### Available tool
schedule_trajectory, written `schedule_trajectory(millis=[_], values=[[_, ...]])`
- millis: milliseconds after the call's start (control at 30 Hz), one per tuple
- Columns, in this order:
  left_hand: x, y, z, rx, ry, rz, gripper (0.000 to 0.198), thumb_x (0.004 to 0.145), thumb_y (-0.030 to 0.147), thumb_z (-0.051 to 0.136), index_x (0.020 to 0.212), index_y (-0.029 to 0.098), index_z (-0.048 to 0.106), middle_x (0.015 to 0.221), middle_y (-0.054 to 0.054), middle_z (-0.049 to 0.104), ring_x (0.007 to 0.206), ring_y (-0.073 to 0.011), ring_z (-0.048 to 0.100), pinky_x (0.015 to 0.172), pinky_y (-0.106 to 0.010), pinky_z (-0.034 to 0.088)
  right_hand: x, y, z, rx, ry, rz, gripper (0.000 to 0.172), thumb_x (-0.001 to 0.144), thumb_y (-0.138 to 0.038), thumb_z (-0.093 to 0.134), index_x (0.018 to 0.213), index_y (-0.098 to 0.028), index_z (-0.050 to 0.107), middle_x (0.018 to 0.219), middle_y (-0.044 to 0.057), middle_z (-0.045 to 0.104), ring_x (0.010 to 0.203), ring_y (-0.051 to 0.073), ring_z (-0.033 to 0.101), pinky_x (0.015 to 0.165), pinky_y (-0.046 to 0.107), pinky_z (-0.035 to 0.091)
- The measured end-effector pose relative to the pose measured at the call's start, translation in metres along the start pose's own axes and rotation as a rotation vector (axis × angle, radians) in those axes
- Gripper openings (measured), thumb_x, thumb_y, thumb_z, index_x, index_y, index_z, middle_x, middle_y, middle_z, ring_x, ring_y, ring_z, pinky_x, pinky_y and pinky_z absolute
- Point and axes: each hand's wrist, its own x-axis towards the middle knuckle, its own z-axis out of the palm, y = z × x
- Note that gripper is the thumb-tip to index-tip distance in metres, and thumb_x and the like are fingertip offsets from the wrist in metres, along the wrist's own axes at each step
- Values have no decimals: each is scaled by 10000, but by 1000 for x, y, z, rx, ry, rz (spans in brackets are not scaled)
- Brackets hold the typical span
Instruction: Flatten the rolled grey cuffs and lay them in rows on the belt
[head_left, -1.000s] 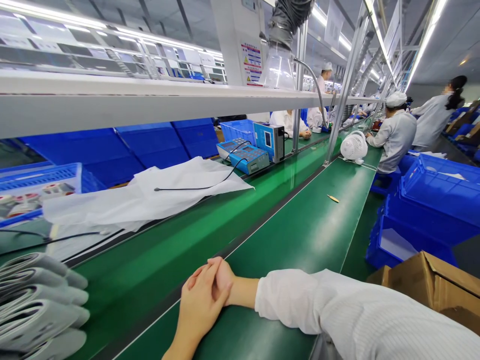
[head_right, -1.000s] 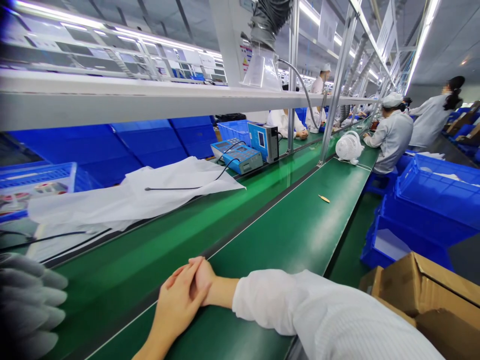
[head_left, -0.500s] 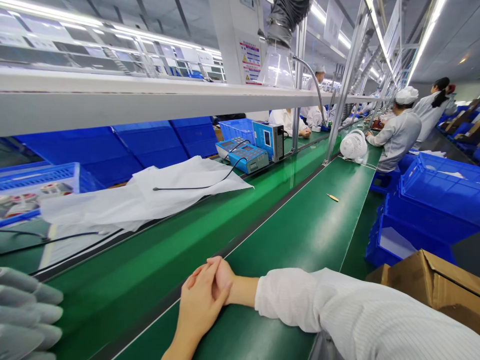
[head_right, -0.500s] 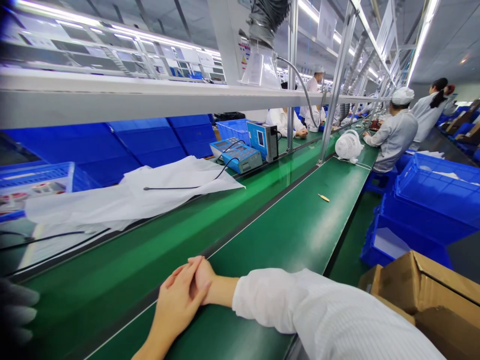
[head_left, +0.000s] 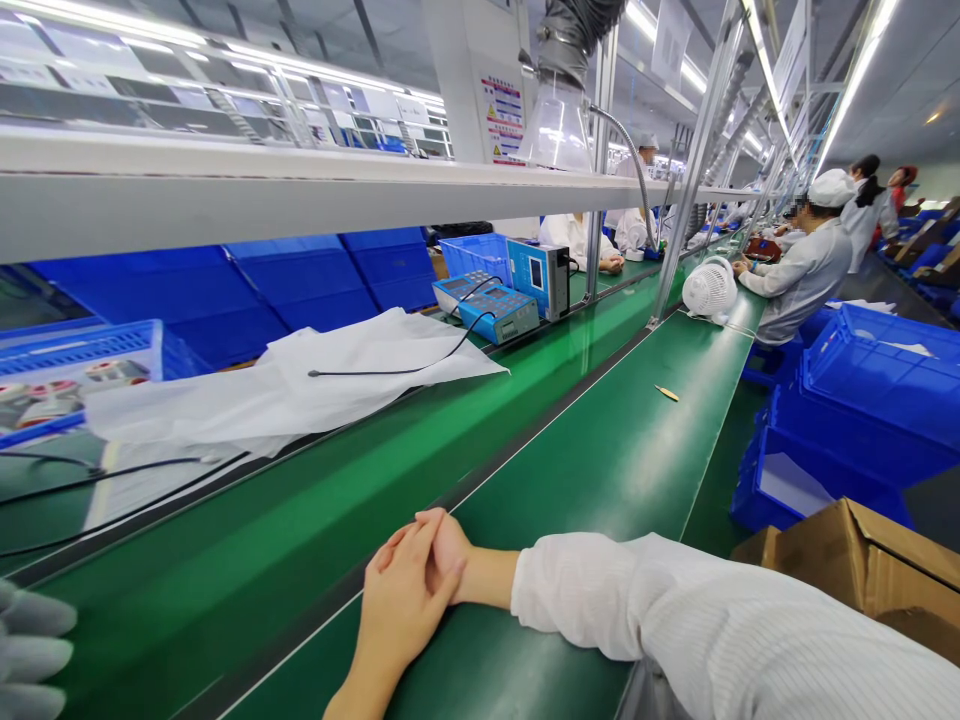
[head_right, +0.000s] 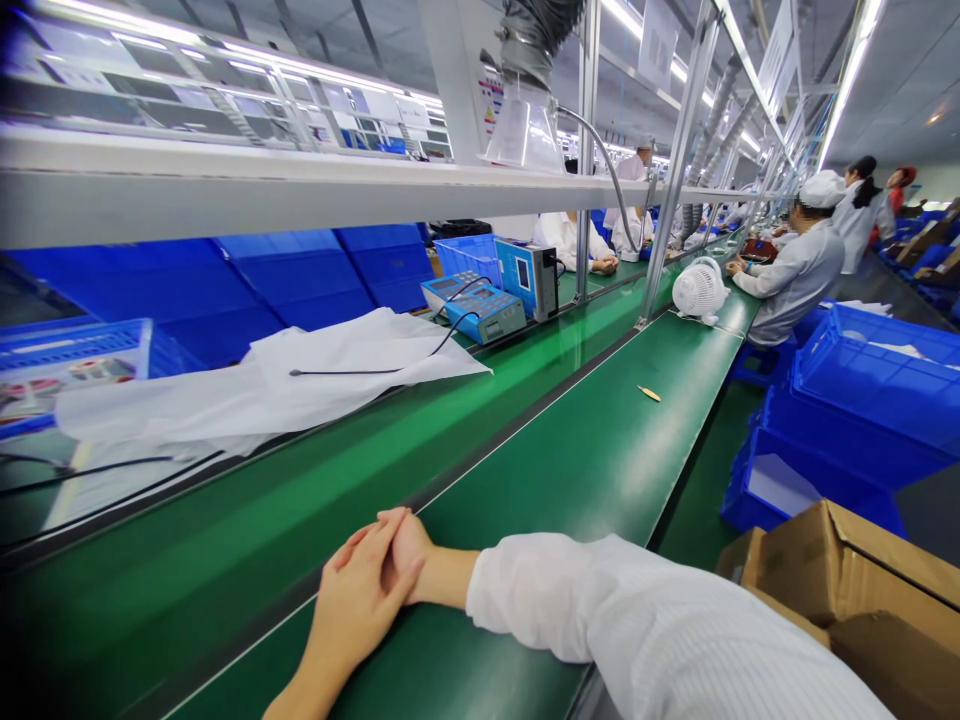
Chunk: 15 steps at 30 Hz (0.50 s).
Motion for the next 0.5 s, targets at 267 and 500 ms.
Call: schedule_trajectory(millis=[267,500], values=[[-1,0,1,13,14,-2,723,1095,564,542,1683,146,496,1551,-234,728,1402,-464,675,1189,-630,497,-2,1,2,-1,1,-5,508,1047,-456,345,728,-211,655,678,90,641,587,258,598,616,368,530],[0,0,0,5,6,0,713,1086,558,554,1663,141,516,1558,-236,725,1413,-462,672,1185,-622,497,-7,1,5,-38,-13,-28,483,1031,-513,390,740,-221,641,675,77,621,645,280,649,701,418,597]])
